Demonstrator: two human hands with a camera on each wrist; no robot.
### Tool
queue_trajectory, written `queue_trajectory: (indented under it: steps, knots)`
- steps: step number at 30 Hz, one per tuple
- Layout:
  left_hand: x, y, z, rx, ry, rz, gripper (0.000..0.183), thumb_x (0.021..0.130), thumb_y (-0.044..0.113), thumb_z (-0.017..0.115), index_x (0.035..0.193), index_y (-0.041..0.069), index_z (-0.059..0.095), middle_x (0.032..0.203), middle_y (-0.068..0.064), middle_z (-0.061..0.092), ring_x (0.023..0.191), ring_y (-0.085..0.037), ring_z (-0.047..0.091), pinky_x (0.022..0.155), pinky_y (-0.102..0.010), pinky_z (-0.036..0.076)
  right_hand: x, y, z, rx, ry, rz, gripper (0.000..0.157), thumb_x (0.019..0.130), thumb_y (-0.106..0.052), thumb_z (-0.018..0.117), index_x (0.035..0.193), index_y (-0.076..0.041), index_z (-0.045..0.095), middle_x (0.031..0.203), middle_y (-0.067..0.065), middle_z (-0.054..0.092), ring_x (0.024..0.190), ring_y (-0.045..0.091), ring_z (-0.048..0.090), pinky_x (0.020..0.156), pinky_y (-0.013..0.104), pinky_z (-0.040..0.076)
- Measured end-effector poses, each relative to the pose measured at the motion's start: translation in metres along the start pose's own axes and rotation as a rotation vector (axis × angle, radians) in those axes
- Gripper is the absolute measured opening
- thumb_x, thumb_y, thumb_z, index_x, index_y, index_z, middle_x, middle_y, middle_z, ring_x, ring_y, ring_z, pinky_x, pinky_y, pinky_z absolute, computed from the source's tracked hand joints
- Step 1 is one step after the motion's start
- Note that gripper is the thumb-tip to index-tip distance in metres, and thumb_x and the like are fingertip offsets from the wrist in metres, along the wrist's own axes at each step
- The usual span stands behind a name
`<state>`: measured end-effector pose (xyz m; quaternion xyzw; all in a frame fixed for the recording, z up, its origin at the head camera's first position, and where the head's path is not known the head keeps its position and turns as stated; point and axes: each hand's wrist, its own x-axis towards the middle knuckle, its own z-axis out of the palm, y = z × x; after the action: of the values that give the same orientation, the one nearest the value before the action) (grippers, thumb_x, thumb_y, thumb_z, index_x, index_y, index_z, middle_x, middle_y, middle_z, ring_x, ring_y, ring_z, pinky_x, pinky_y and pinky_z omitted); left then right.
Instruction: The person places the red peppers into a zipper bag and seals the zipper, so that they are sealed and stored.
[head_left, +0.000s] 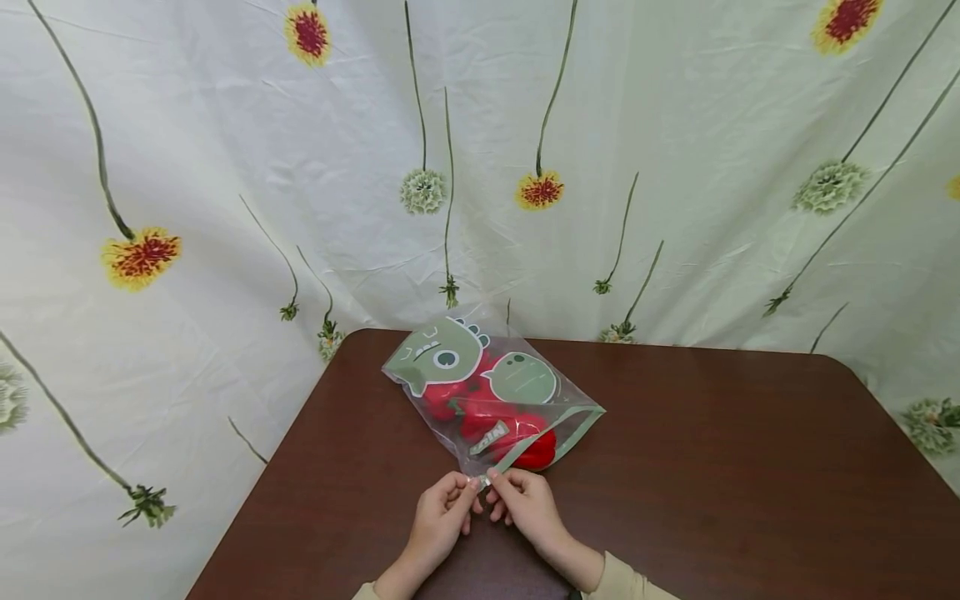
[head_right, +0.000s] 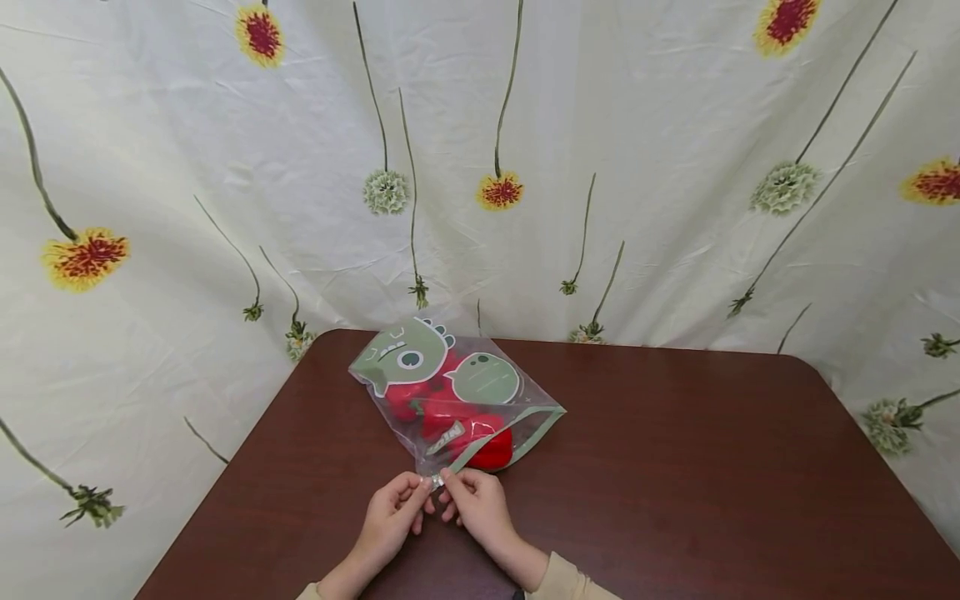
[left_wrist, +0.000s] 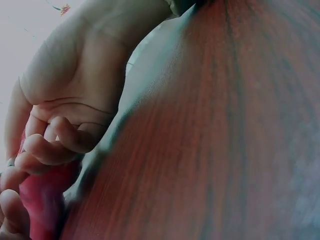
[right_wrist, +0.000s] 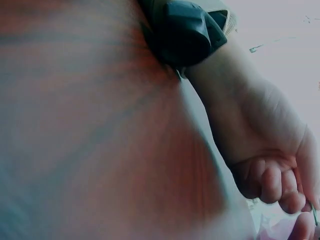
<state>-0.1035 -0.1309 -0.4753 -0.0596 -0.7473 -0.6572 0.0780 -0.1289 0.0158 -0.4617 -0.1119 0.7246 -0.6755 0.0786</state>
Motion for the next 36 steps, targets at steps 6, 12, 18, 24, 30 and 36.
queue_trajectory:
  steps: [6, 12, 18, 24, 30, 36]
  knots:
    - [-0.001, 0.001, 0.001, -0.003, 0.034, 0.101, 0.017, 0.093, 0.000, 0.054, 0.078, -0.009, 0.054, 0.059, -0.018, 0.055, 0.040, -0.006, 0.044, 0.036, -0.021, 0.037, 0.008, -0.002, -0.009, -0.011, 0.088, -0.014, 0.034, 0.096, -0.013, 0.054, 0.074, 0.012, 0.057, 0.067, 0.028, 0.059, 0.047, 0.012, 0.056, 0.043, 0.018, 0.038]
    - [-0.001, 0.001, 0.001, -0.011, 0.056, 0.119, 0.019, 0.093, 0.000, 0.054, 0.077, -0.010, 0.053, 0.058, -0.020, 0.053, 0.038, -0.012, 0.045, 0.037, -0.021, 0.038, 0.020, 0.006, -0.021, -0.069, 0.158, 0.000, 0.034, 0.096, -0.014, 0.052, 0.073, 0.010, 0.058, 0.063, 0.020, 0.059, 0.049, 0.018, 0.057, 0.043, 0.019, 0.037]
    - [-0.001, 0.000, 0.000, -0.004, 0.076, 0.149, 0.018, 0.092, -0.003, 0.054, 0.076, -0.009, 0.053, 0.056, -0.019, 0.053, 0.037, -0.018, 0.046, 0.036, -0.021, 0.038, 0.038, 0.030, -0.036, -0.069, 0.235, 0.008, 0.037, 0.095, -0.025, 0.056, 0.072, 0.003, 0.059, 0.057, 0.006, 0.056, 0.049, 0.016, 0.055, 0.043, 0.021, 0.037]
    - [0.000, 0.000, -0.001, -0.016, 0.075, 0.163, 0.018, 0.092, -0.004, 0.054, 0.075, -0.010, 0.052, 0.056, -0.019, 0.052, 0.037, -0.020, 0.046, 0.036, -0.022, 0.038, 0.049, 0.035, -0.053, -0.069, 0.329, -0.007, 0.039, 0.095, -0.029, 0.056, 0.072, 0.002, 0.058, 0.058, 0.003, 0.055, 0.049, 0.013, 0.055, 0.043, 0.021, 0.038]
    - [0.000, -0.001, -0.001, -0.025, 0.072, 0.178, 0.018, 0.092, -0.004, 0.054, 0.075, -0.011, 0.052, 0.056, -0.019, 0.051, 0.037, -0.021, 0.045, 0.036, -0.024, 0.039, 0.060, 0.037, -0.074, -0.080, 0.418, 0.027, 0.036, 0.096, -0.028, 0.053, 0.077, 0.001, 0.060, 0.064, 0.004, 0.057, 0.051, 0.010, 0.055, 0.046, 0.022, 0.040]
    - [-0.001, 0.001, -0.002, -0.021, 0.075, 0.166, 0.017, 0.091, -0.005, 0.054, 0.075, -0.010, 0.052, 0.056, -0.018, 0.051, 0.037, -0.021, 0.045, 0.036, -0.025, 0.039, 0.072, 0.045, -0.097, -0.028, 0.488, 0.068, 0.036, 0.097, -0.027, 0.052, 0.080, 0.003, 0.059, 0.067, 0.002, 0.056, 0.051, 0.008, 0.055, 0.047, 0.021, 0.040]
